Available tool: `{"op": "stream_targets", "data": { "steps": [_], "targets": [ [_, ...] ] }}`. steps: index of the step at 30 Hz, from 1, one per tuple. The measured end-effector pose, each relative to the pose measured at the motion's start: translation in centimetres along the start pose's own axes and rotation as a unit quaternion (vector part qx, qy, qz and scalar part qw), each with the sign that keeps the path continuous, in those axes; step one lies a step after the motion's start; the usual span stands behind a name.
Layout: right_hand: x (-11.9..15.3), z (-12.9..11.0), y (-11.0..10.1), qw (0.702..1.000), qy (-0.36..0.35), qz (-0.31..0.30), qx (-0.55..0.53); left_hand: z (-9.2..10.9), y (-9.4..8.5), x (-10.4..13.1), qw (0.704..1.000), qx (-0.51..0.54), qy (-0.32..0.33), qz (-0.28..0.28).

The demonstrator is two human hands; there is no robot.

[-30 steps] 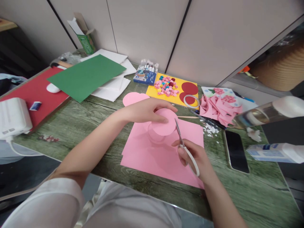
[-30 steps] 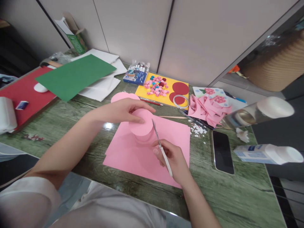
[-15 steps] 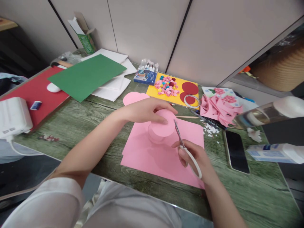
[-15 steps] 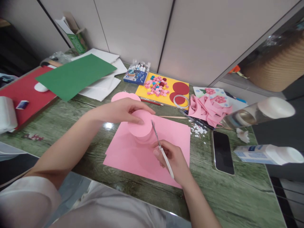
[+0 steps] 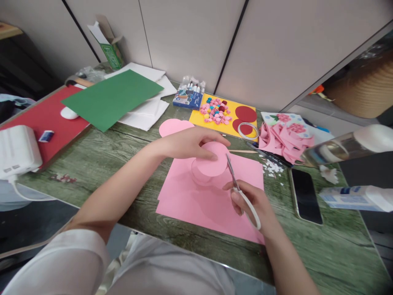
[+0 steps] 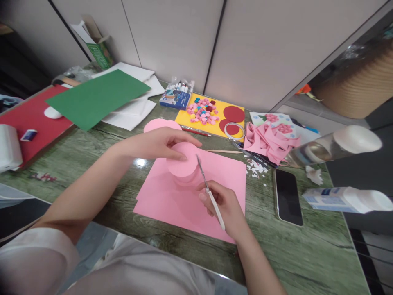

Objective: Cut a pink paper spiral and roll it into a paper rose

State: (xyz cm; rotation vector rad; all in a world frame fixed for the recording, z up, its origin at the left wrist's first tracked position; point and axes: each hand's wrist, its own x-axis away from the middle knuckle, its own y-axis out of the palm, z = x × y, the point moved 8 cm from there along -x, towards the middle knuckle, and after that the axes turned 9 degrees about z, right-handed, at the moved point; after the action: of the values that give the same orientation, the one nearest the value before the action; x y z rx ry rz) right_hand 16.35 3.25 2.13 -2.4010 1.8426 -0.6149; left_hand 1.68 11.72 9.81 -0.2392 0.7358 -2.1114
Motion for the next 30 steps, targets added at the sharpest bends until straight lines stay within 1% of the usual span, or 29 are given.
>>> {"op": "stream_targets", "data": {
  "steps": [12, 17, 25, 30],
  "targets": [
    [0.0, 0.0, 0.0, 1.0, 0.01, 0.003, -0.003, -0.2, -0.5, 0.0, 1.0, -0.019, -0.023, 0.009],
    [0.0, 0.1, 0.0, 1.0, 0.008, 0.001, 0.008, -0.1, -0.3, 0.0, 1.0, -0.011, -0.011, 0.008],
    [0.0, 0.0, 0.1, 1.0, -0.01, -0.002, -0.017, 0.4, 0.5, 0.0, 1.0, 0.005, 0.018, -0.014],
    [0.1, 0.1, 0.0, 1.0, -0.004, 0.0, -0.023, 0.3, 0.5, 0.0, 1.0, 0.007, 0.016, -0.008]
  ]
}}
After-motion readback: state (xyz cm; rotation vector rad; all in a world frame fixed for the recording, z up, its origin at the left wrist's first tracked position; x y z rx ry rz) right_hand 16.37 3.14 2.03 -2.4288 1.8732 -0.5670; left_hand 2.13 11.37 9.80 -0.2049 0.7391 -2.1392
